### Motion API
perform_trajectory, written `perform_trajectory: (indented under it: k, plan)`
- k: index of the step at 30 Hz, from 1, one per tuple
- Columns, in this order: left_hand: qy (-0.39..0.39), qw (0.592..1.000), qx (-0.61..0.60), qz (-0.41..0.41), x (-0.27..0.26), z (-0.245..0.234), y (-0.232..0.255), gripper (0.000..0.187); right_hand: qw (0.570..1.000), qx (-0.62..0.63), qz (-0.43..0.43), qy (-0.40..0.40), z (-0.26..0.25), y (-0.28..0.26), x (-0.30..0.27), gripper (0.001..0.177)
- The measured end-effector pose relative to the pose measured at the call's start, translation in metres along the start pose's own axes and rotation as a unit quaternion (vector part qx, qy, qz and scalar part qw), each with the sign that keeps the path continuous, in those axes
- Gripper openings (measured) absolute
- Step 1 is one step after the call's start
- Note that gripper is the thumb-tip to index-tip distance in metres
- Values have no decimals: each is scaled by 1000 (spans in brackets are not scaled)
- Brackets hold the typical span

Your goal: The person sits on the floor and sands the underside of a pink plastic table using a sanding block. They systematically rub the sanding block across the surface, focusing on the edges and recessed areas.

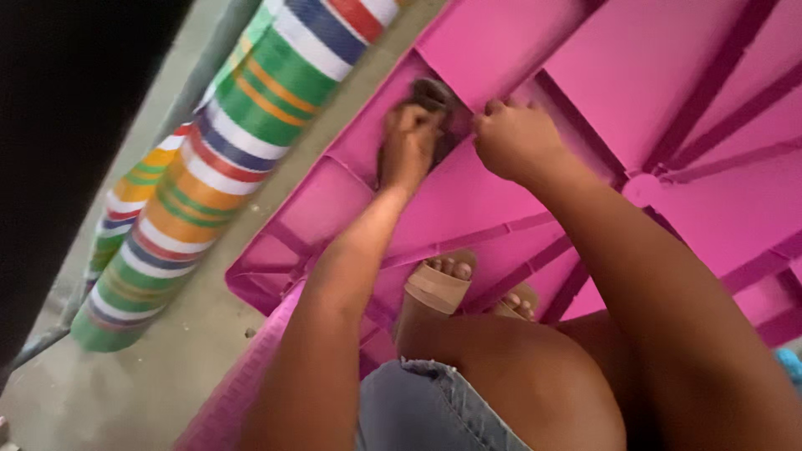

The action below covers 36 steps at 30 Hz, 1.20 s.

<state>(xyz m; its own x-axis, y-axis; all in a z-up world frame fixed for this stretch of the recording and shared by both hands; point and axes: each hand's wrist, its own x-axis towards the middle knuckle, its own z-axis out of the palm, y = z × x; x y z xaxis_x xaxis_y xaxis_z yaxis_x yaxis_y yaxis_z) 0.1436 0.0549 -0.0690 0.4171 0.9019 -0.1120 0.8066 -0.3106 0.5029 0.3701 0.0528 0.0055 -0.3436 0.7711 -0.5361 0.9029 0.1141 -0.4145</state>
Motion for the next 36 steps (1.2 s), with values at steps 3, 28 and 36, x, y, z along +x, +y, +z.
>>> perform_trajectory:
  k: [3,28,36]
  plan:
    - [-92,994,-63,21,0,9,6,23,1000,8,1,27,3,9,-3,27]
    - [-114,987,-111,7,-31,-71,42,20,932,261,210,138,83,69,-233,23]
    - [-292,937,-137,138,-37,13,189,26,932,115,303,165,149,28,-225,48]
